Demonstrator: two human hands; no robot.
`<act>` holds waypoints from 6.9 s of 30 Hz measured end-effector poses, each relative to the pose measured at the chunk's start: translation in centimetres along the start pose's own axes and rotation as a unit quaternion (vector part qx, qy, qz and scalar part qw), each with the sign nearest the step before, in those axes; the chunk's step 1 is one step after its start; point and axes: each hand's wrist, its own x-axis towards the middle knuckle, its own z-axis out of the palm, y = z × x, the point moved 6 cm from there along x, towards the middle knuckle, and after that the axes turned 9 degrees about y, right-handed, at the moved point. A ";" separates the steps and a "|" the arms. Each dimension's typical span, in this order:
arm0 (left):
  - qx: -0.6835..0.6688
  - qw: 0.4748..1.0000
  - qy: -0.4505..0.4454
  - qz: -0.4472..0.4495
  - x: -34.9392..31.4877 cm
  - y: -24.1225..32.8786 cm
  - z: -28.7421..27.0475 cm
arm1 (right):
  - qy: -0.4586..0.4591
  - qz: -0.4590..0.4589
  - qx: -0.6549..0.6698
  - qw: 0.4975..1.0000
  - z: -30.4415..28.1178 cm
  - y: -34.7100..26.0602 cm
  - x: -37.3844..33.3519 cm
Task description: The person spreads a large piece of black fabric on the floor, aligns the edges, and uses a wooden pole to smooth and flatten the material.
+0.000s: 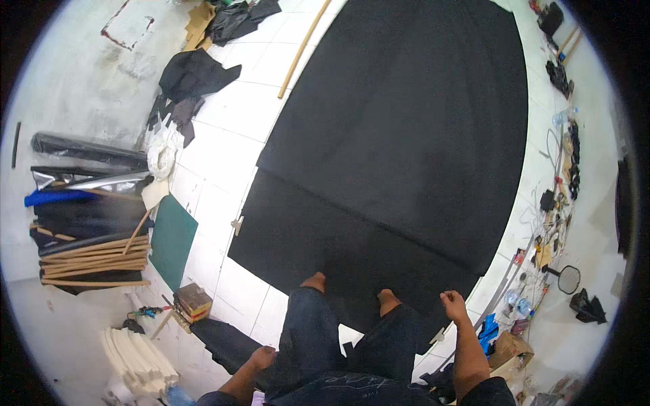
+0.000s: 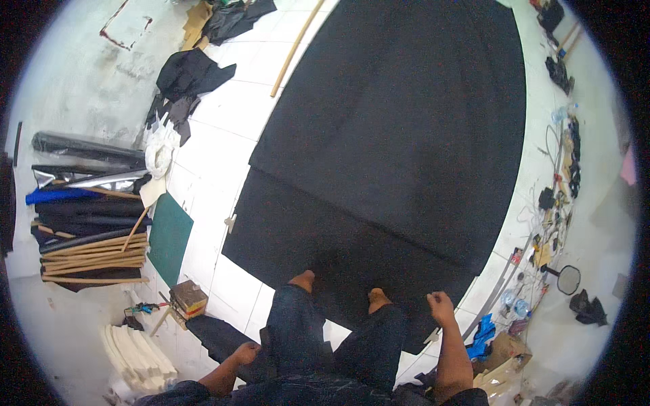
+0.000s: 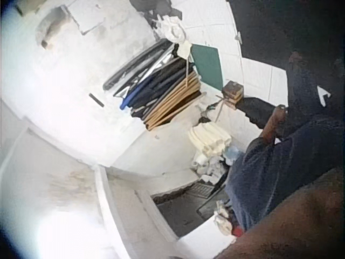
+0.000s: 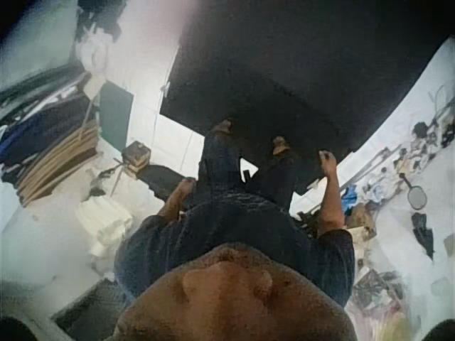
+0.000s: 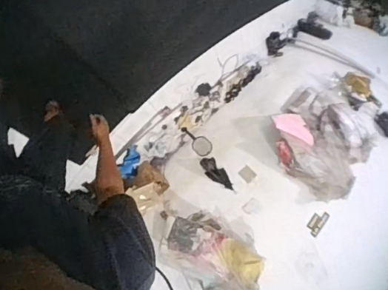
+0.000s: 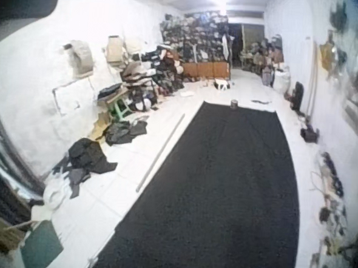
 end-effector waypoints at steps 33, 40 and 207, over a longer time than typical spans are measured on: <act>-0.320 0.925 0.201 -0.034 15.5 -7.7 -64.5 | -0.019 0.131 -0.069 0.989 28.3 -49.5 -13.5; -0.226 0.942 0.142 0.206 24.5 -5.9 -76.0 | 0.011 0.058 0.201 0.978 31.3 -74.9 -3.5; 0.477 0.348 0.121 0.798 86.2 54.7 -55.6 | 0.499 0.160 -0.054 0.850 92.1 -74.8 26.4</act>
